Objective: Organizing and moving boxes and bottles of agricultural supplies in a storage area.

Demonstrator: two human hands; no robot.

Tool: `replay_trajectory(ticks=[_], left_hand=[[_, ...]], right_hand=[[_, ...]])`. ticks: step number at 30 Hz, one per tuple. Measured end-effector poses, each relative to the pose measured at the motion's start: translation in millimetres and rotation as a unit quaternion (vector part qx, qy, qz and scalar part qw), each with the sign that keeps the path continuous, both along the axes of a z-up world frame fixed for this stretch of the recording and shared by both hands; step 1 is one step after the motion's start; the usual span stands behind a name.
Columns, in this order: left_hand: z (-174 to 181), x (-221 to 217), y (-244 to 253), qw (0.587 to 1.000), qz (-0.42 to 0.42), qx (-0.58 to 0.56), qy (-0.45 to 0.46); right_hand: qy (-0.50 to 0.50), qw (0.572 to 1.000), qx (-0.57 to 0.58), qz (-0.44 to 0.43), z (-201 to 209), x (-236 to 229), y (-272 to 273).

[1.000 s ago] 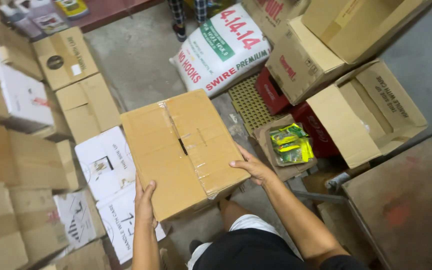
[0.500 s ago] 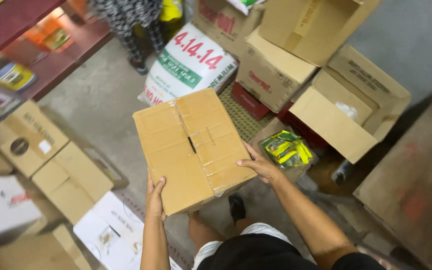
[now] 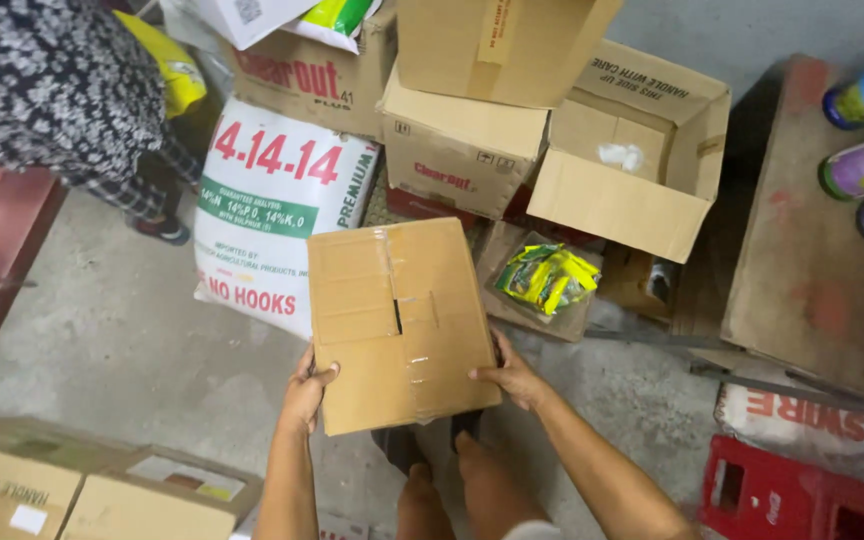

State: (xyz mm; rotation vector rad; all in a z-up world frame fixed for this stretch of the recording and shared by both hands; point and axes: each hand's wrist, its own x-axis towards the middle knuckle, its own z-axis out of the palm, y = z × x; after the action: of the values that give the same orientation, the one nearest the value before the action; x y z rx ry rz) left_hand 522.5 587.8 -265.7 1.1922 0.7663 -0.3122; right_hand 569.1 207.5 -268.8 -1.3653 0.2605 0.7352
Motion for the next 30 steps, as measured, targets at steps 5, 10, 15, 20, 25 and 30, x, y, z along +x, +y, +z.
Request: replay_trajectory(ticks=[5, 10, 15, 20, 25, 30], left_hand=[[-54.9, 70.6, -7.5, 0.999, -0.024, 0.002, 0.035], [-133.1, 110.7, -14.3, 0.996, -0.054, 0.014, 0.068], [-207.3, 139.5, -3.8, 0.995, -0.095, 0.022, 0.023], [-258.2, 184.5, -18.8, 0.968, -0.170, 0.175, -0.061], [-467.9, 129.0, -57.3, 0.883, -0.387, 0.149, -0.220], [-410.6, 94.7, -136.9, 0.825, -0.354, 0.410, -0.163]], right_hand=[[0.059, 0.997, -0.019, -0.044, -65.5, 20.5, -2.2], [0.079, 0.995, -0.027, -0.061, -137.4, 33.9, -5.0], [0.003, 0.998, -0.049, -0.049, -204.8, 55.4, -0.4], [-0.098, 0.977, -0.190, -0.005, -282.3, 76.9, 17.8], [-0.171, 0.948, -0.226, 0.141, -317.5, 89.4, 75.3], [-0.177, 0.937, -0.236, 0.187, -353.6, 81.9, 99.0]])
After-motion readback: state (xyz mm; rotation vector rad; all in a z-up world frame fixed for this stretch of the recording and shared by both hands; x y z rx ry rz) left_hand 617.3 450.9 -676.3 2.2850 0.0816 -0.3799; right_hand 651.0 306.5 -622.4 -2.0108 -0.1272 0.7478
